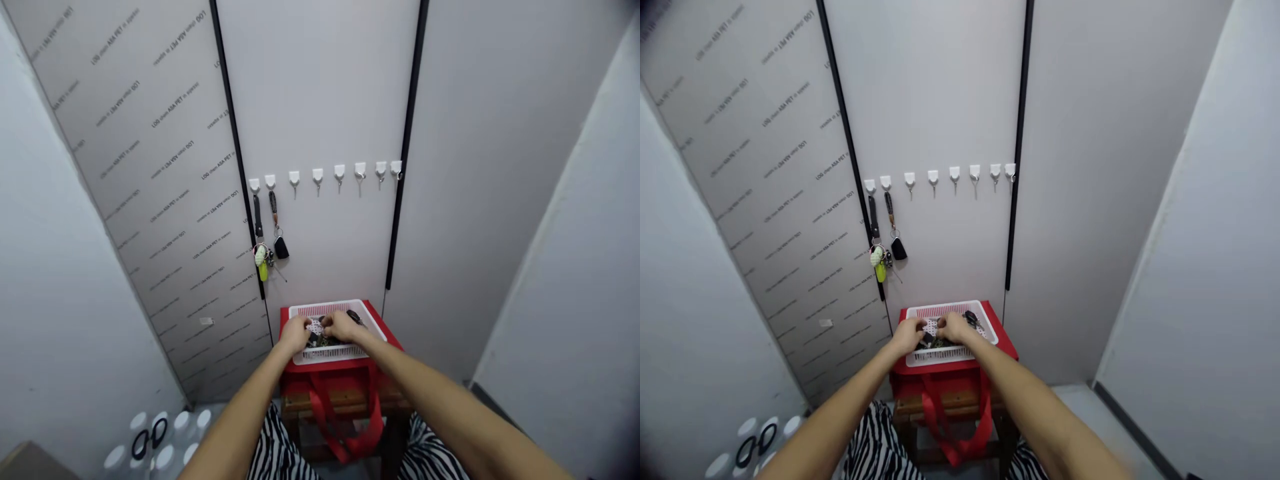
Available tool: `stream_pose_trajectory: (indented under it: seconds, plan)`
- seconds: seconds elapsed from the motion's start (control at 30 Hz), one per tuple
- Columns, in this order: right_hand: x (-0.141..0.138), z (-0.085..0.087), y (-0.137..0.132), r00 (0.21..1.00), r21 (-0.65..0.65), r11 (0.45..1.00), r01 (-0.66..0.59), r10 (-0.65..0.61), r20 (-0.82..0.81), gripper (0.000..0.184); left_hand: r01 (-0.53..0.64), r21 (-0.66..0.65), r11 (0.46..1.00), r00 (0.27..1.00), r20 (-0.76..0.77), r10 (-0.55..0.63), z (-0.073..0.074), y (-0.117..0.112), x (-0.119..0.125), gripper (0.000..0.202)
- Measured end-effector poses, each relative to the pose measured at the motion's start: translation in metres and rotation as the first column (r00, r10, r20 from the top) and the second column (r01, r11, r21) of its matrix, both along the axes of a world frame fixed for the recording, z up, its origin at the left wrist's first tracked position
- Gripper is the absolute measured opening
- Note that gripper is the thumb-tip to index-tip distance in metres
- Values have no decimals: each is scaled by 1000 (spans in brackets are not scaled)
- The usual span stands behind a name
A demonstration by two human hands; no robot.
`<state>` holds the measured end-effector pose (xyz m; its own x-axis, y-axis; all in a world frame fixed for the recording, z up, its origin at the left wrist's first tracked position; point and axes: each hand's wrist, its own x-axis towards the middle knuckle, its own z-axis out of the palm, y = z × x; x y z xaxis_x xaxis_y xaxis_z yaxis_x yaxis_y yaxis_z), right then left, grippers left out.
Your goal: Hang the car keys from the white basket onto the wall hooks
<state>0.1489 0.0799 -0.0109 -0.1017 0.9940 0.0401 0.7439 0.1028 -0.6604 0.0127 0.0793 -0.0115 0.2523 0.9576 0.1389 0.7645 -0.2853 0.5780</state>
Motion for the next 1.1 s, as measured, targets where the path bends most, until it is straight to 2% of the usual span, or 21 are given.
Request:
stream_pose_trajectory:
  seconds: [0.13, 0.27, 0.33, 0.5, 0.7, 0.83, 0.93, 1.0, 1.1]
  plan:
    - [1, -9, 0, 996, 30, 999, 46, -48, 80, 25, 56, 10, 998, 983, -178, -53, -5, -5, -1, 33]
    - [4, -8, -1, 994, 50, 997, 57, -61, 88, 19, 99, 23, 995, 955, -282, -88, -5, -7, 2, 35]
    - [9, -8, -2, 995, 63, 995, 75, -79, 68, 18, 115, 33, 993, 947, -307, -99, -6, -8, 3, 36]
    - [18, -14, -2, 992, 55, 991, 121, -122, 7, 30, 121, 19, 992, 932, -346, -107, -9, -8, 3, 34]
    - [14, -20, -4, 1000, 45, 999, 30, -30, 2, 32, 131, -37, 991, 927, -348, -136, -6, -4, 5, 33]
    - [11, -19, -6, 996, 79, 993, 86, -83, -42, 14, 129, -64, 990, 936, -322, -143, -7, -1, 12, 31]
    - [13, -16, -7, 984, 118, 984, 135, -120, -131, 15, 131, -58, 990, 953, -269, -142, -13, -1, 18, 36]
    - [16, -15, -7, 972, 134, 977, 166, -138, -192, 18, 138, -71, 988, 978, -150, -147, -18, 0, 20, 42]
    - [22, -15, -9, 931, 145, 967, 210, -152, -332, 20, 168, -191, 967, 981, 131, -144, -22, 2, 23, 47]
